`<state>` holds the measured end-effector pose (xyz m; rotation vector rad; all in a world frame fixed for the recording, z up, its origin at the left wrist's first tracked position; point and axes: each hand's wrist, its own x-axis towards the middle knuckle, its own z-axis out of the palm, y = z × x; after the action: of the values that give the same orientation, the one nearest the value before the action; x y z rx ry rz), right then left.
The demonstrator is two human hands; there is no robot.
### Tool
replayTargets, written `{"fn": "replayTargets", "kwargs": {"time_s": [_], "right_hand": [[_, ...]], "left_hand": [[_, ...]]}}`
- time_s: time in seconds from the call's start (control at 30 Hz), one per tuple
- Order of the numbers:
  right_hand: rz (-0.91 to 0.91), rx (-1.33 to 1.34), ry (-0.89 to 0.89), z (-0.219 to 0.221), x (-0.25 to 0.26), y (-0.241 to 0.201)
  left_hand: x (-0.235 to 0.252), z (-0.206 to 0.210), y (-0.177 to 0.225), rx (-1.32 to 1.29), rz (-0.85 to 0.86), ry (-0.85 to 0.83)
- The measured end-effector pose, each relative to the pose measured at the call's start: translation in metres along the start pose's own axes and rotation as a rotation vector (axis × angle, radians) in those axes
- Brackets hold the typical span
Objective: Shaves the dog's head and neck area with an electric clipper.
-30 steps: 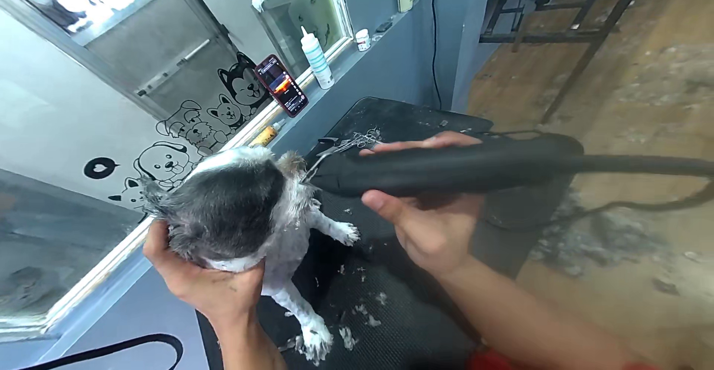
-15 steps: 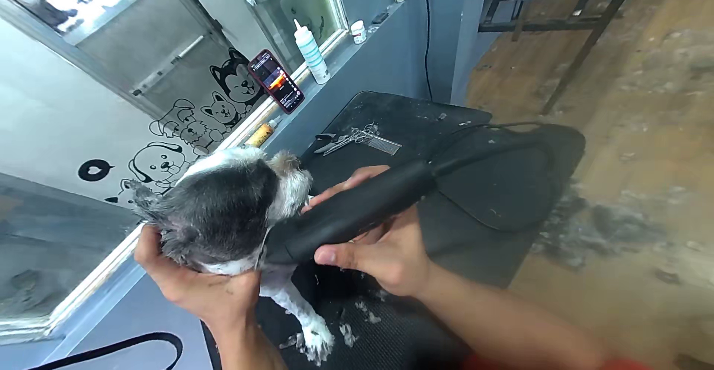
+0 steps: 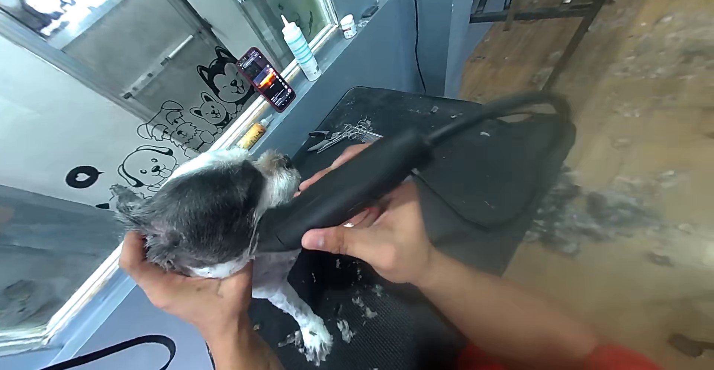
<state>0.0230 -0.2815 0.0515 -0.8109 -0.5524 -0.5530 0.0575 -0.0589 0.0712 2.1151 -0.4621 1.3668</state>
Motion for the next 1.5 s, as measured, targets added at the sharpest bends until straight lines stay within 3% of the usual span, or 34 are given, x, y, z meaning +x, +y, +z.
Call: {"fn": "replayTargets", "kwargs": {"time_s": [0.07, 0.2, 0.3, 0.7, 0.87, 1.1, 1.4, 1.5], "right_hand": [[0.004, 0.081, 0.004, -0.01, -0.004, 0.004], [-0.205, 0.163, 0.233, -0.027, -0.006, 0.022], [-0.232, 0.221, 0.297, -0.03, -0.004, 0.034], [-0.048, 0.317, 0.222, -0.007, -0.023, 0.042], [0.084, 0.349, -0.019, -0.026, -0.021, 0.042], [-0.142, 0.301, 0.299, -0.026, -0.013, 0.049], [-0.108, 0.314, 0.276, -0.007, -0.017, 0.043], [-0.049, 0.287, 0.187, -0.011, -0.02, 0.037]], "left_hand": [[0.0, 0.0, 0.001, -0.005, -0.01, -0.004], [-0.001, 0.0, 0.0, 0.001, -0.019, 0.006], [0.0, 0.001, 0.001, -0.009, -0.02, 0.005], [-0.001, 0.001, 0.004, 0.038, -0.014, 0.001], [0.0, 0.002, 0.004, 0.012, -0.025, 0.007], [-0.003, 0.001, 0.002, 0.032, -0.026, 0.013], [-0.003, 0.0, 0.005, 0.01, -0.041, 0.02], [-0.004, 0.001, 0.003, 0.003, -0.036, 0.012]]}}
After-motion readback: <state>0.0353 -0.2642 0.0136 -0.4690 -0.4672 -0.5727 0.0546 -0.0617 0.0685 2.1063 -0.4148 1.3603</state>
